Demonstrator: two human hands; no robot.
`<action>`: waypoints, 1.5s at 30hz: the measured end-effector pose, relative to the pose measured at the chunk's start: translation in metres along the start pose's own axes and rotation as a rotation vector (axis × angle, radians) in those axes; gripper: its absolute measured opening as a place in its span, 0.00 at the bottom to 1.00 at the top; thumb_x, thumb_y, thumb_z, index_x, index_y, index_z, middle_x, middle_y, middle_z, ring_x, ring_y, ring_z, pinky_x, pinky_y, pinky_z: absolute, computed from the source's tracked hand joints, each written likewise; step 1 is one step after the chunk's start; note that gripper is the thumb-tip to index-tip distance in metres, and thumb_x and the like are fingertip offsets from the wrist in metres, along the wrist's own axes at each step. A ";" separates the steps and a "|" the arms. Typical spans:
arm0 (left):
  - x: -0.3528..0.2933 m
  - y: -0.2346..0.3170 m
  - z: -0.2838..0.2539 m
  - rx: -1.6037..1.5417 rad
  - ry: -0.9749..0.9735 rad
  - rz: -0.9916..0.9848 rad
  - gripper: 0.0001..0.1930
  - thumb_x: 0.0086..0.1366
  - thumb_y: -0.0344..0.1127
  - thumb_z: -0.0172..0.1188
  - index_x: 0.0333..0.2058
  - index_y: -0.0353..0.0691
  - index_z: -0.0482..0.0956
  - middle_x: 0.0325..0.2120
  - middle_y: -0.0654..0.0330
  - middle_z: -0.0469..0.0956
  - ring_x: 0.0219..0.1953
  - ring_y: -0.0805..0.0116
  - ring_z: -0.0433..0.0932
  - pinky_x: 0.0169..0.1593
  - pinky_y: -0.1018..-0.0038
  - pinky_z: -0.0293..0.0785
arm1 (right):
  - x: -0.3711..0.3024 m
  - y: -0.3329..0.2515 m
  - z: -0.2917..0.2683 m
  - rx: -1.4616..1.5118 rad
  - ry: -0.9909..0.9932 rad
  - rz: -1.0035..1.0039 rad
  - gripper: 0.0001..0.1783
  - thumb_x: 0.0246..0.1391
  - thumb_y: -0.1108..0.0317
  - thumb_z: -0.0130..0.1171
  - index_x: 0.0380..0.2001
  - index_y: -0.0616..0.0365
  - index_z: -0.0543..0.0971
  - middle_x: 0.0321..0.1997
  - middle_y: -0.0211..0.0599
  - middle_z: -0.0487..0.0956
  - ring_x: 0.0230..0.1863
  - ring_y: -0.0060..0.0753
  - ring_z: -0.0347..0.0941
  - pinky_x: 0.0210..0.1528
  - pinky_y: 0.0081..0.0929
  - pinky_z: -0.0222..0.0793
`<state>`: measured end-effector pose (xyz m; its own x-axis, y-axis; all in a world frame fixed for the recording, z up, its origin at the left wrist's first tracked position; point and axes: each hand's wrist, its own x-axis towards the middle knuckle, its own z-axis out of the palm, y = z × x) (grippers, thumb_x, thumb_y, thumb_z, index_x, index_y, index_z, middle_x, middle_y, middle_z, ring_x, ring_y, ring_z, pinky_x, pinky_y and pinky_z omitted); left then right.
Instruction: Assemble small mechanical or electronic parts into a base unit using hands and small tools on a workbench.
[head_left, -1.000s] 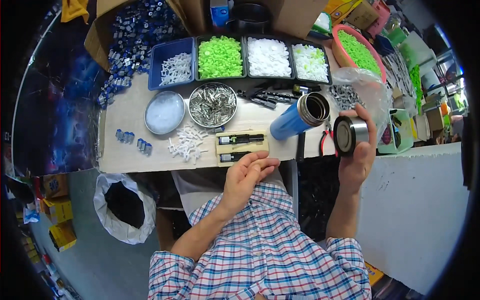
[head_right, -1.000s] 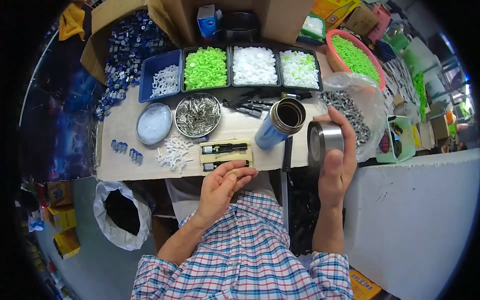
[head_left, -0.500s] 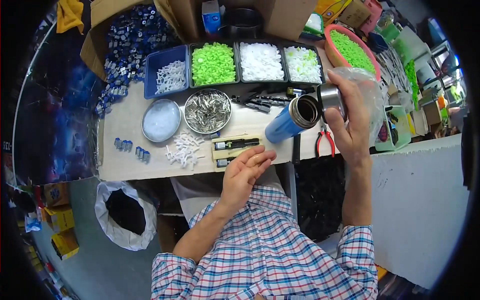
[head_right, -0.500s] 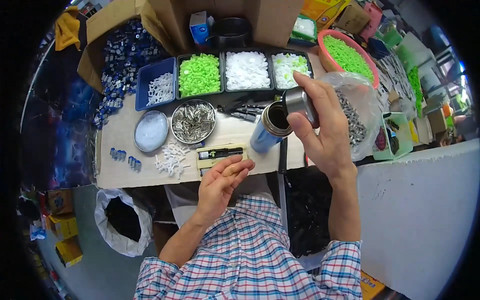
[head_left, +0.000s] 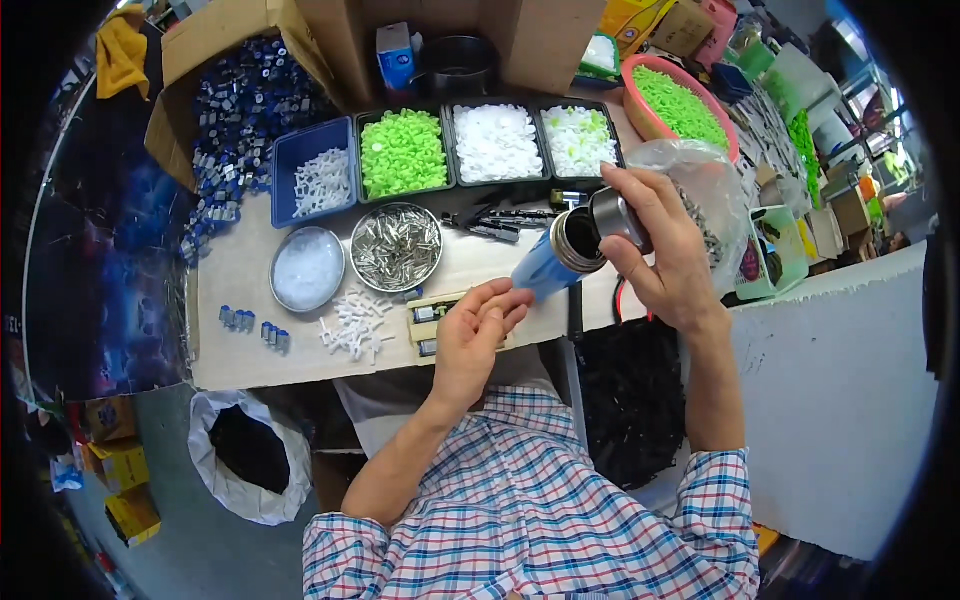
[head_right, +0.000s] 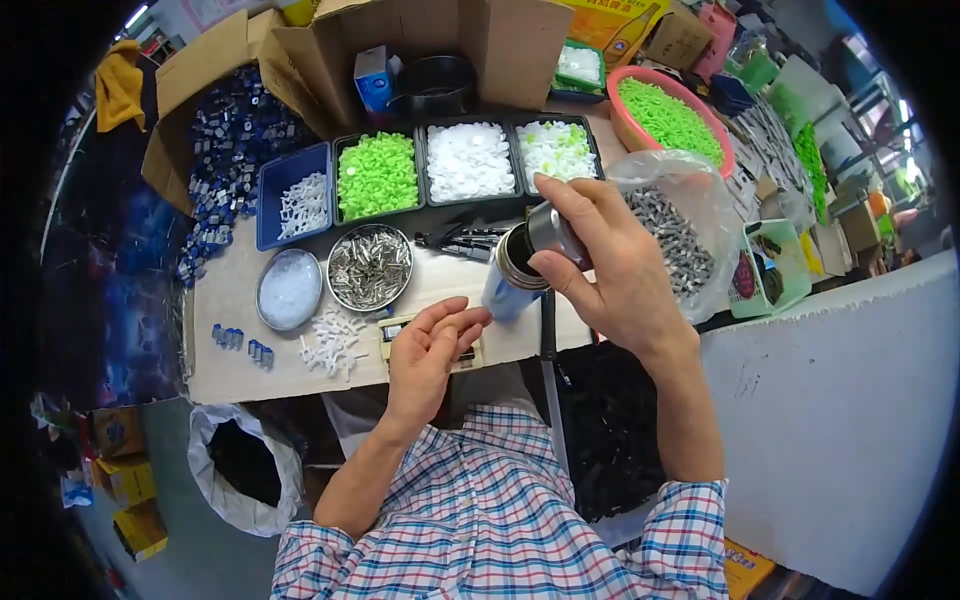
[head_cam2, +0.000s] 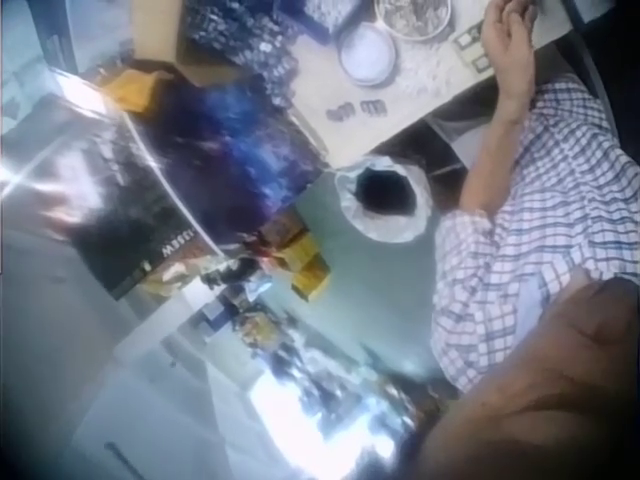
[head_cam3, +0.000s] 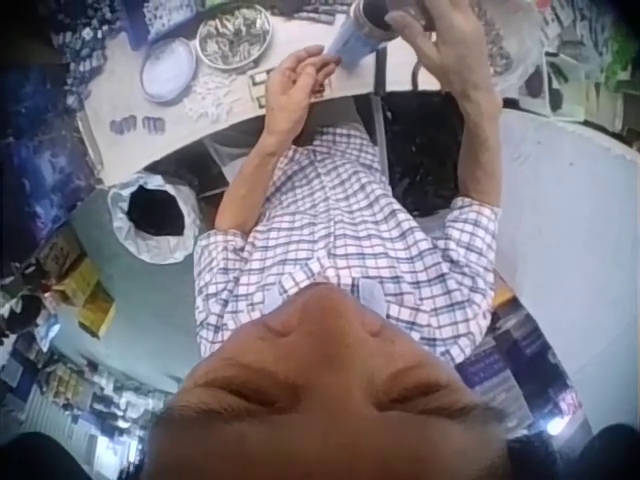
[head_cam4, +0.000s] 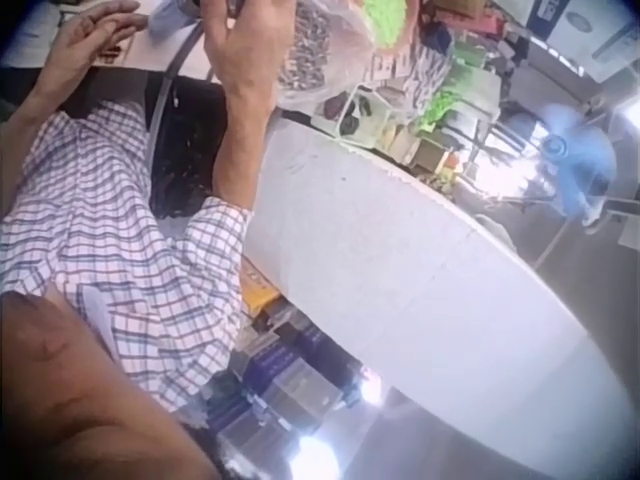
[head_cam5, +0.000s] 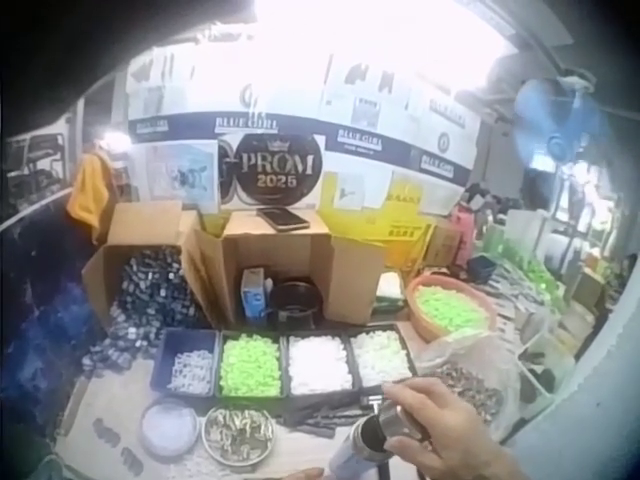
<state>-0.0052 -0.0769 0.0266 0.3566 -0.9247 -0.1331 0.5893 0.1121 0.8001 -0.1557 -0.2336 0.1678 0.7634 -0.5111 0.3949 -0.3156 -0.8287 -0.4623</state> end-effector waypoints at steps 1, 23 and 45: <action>0.001 0.000 0.001 0.000 -0.001 0.000 0.17 0.77 0.29 0.45 0.57 0.21 0.68 0.51 0.41 0.78 0.56 0.60 0.80 0.63 0.73 0.75 | 0.000 -0.001 0.001 0.023 -0.015 0.014 0.32 0.61 0.54 0.62 0.64 0.58 0.72 0.58 0.50 0.73 0.55 0.50 0.73 0.57 0.38 0.70; 0.017 0.013 -0.006 -0.072 -0.007 -0.012 0.17 0.77 0.28 0.48 0.59 0.22 0.68 0.52 0.42 0.79 0.55 0.59 0.80 0.62 0.72 0.76 | 0.024 -0.006 -0.007 -0.177 -0.404 -0.145 0.44 0.42 0.75 0.72 0.66 0.46 0.71 0.64 0.45 0.71 0.63 0.54 0.69 0.62 0.46 0.70; 0.081 -0.033 0.027 0.804 -0.134 0.614 0.50 0.42 0.32 0.81 0.62 0.34 0.61 0.63 0.41 0.63 0.66 0.42 0.65 0.66 0.59 0.66 | -0.082 0.016 -0.020 0.189 -0.009 0.160 0.42 0.53 0.54 0.72 0.65 0.65 0.69 0.66 0.48 0.70 0.67 0.42 0.67 0.64 0.34 0.64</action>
<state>-0.0152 -0.1653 0.0047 0.3201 -0.8284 0.4597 -0.3475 0.3488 0.8704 -0.2346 -0.2092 0.1438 0.7176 -0.6297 0.2976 -0.3227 -0.6792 -0.6592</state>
